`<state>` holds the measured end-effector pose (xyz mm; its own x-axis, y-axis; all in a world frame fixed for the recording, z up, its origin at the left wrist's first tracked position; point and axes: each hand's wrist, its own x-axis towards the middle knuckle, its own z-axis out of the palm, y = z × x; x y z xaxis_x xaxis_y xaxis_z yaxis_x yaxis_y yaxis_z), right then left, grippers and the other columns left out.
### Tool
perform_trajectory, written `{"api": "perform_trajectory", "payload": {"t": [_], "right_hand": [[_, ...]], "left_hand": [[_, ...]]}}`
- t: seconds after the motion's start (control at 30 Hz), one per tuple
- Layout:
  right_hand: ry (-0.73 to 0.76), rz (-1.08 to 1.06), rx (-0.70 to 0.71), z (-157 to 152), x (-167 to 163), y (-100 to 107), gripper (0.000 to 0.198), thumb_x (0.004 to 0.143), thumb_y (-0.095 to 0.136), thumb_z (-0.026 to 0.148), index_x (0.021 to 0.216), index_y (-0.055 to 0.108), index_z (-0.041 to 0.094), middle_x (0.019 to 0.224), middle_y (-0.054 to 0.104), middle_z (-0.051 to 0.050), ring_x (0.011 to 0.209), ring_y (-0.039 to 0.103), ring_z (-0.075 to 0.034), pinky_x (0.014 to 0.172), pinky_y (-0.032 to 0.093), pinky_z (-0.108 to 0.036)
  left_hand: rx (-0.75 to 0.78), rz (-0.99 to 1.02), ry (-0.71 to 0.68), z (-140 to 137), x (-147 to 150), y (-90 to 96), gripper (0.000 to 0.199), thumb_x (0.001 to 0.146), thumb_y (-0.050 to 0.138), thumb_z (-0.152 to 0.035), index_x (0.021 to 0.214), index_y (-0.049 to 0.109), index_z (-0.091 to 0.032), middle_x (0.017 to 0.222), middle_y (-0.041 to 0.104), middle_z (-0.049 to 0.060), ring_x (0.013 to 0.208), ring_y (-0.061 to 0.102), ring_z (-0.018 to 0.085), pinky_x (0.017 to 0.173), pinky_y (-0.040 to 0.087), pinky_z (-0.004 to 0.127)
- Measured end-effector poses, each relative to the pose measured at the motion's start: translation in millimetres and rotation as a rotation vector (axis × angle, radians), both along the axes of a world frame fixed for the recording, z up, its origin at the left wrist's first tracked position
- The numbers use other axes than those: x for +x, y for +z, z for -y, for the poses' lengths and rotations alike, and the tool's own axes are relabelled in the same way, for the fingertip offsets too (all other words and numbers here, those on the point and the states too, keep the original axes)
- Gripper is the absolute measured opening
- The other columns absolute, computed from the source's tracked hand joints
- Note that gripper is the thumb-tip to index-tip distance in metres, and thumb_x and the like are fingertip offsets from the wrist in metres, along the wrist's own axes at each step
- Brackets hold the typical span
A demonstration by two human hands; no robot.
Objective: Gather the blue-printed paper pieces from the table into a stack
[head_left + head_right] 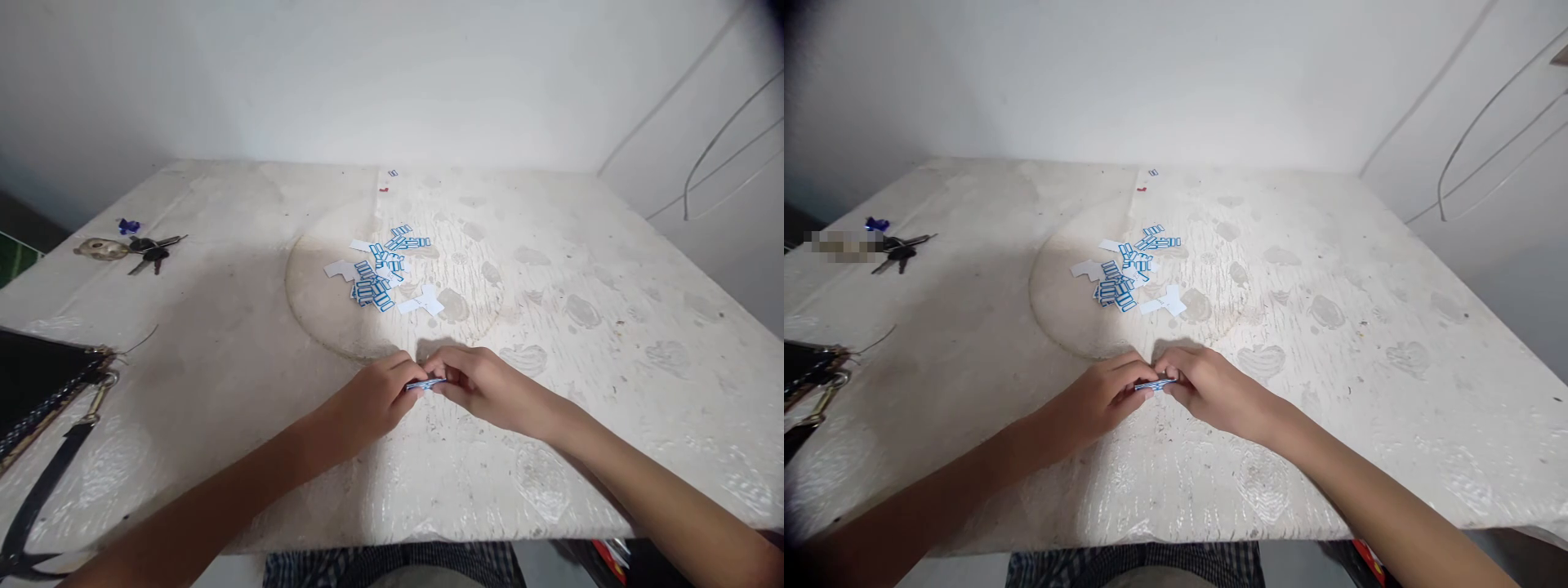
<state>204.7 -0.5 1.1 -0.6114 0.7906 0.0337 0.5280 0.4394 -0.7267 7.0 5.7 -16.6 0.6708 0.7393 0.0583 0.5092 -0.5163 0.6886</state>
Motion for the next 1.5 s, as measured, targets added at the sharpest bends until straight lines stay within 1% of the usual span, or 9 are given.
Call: {"api": "perform_trajectory", "payload": {"t": [0.2,0.37,0.53,0.67,0.83,0.97,1.17,1.33,1.5], "right_hand": [[0.0,0.037,0.033,2,-1,0,0.012,0.086,0.047,0.008,0.083,0.052,0.018,0.074,0.05,0.001,0.067,0.049,-0.012,0.058,0.04,-0.025],[0.044,0.04,0.069,1,0,2,0.01,0.088,0.046,0.01,0.086,0.052,0.018,0.082,0.053,-0.002,0.077,0.052,-0.014,0.066,0.042,-0.028],[-0.028,0.094,0.046,0,7,-1,0.01,0.086,0.052,0.011,0.081,0.048,0.019,0.074,0.05,0.002,0.063,0.049,-0.01,0.055,0.037,-0.024],[-0.008,0.089,0.004,-3,12,2,0.014,0.084,0.054,0.01,0.075,0.049,0.018,0.07,0.049,0.003,0.059,0.047,-0.009,0.053,0.036,-0.022],[-0.017,0.083,-0.127,-8,16,10,0.013,0.083,0.057,0.012,0.073,0.053,0.018,0.068,0.051,0.004,0.057,0.048,-0.008,0.051,0.036,-0.022],[-0.008,0.03,-0.188,-10,17,7,0.011,0.083,0.058,0.015,0.073,0.055,0.018,0.069,0.053,0.003,0.059,0.05,-0.008,0.052,0.037,-0.021],[-0.093,0.022,-0.128,-9,12,-1,0.013,0.081,0.061,0.018,0.07,0.055,0.018,0.063,0.051,0.004,0.052,0.045,-0.007,0.049,0.034,-0.022],[-0.095,-0.024,-0.109,-8,11,0,0.014,0.08,0.062,0.018,0.069,0.054,0.017,0.067,0.052,0.003,0.055,0.046,-0.008,0.051,0.036,-0.022],[-0.068,-0.082,-0.258,-12,17,7,0.012,0.077,0.065,0.02,0.069,0.057,0.017,0.068,0.053,0.002,0.057,0.047,-0.008,0.05,0.036,-0.022]], "left_hand": [[0.296,-0.297,-0.073,3,0,3.6,0.024,0.093,0.034,-0.02,0.079,0.053,-0.014,0.075,0.054,0.003,0.065,0.05,0.015,0.058,0.04,0.027],[0.427,-0.365,-0.129,3,1,0.1,0.022,0.092,0.033,-0.015,0.08,0.051,-0.015,0.069,0.057,0.003,0.061,0.053,0.014,0.056,0.039,0.027],[0.436,-0.377,-0.127,2,1,-2.9,0.015,0.09,0.038,-0.015,0.081,0.051,-0.014,0.07,0.059,0.003,0.061,0.055,0.015,0.055,0.038,0.027],[0.408,-0.37,-0.124,1,1,-3.0,0.009,0.088,0.043,-0.016,0.088,0.052,-0.014,0.075,0.061,0.004,0.065,0.058,0.016,0.057,0.04,0.027],[0.342,-0.396,-0.134,0,1,-1.0,0.012,0.088,0.045,-0.016,0.095,0.054,-0.012,0.079,0.063,0.005,0.07,0.06,0.018,0.06,0.043,0.029],[0.336,-0.394,-0.133,0,1,0.6,0.011,0.086,0.049,-0.015,0.096,0.053,-0.013,0.079,0.063,0.004,0.068,0.059,0.018,0.058,0.042,0.028],[0.317,-0.38,-0.132,0,1,0.7,0.01,0.086,0.05,-0.016,0.095,0.053,-0.013,0.081,0.062,0.003,0.069,0.058,0.017,0.059,0.043,0.028],[0.324,-0.354,-0.133,0,-2,-2.1,0.014,0.087,0.048,-0.017,0.099,0.051,-0.013,0.086,0.063,0.004,0.074,0.059,0.018,0.063,0.045,0.03],[0.305,-0.345,-0.142,-1,-2,-2.4,0.015,0.087,0.047,-0.017,0.101,0.051,-0.013,0.086,0.063,0.004,0.075,0.06,0.018,0.064,0.045,0.03]]}}
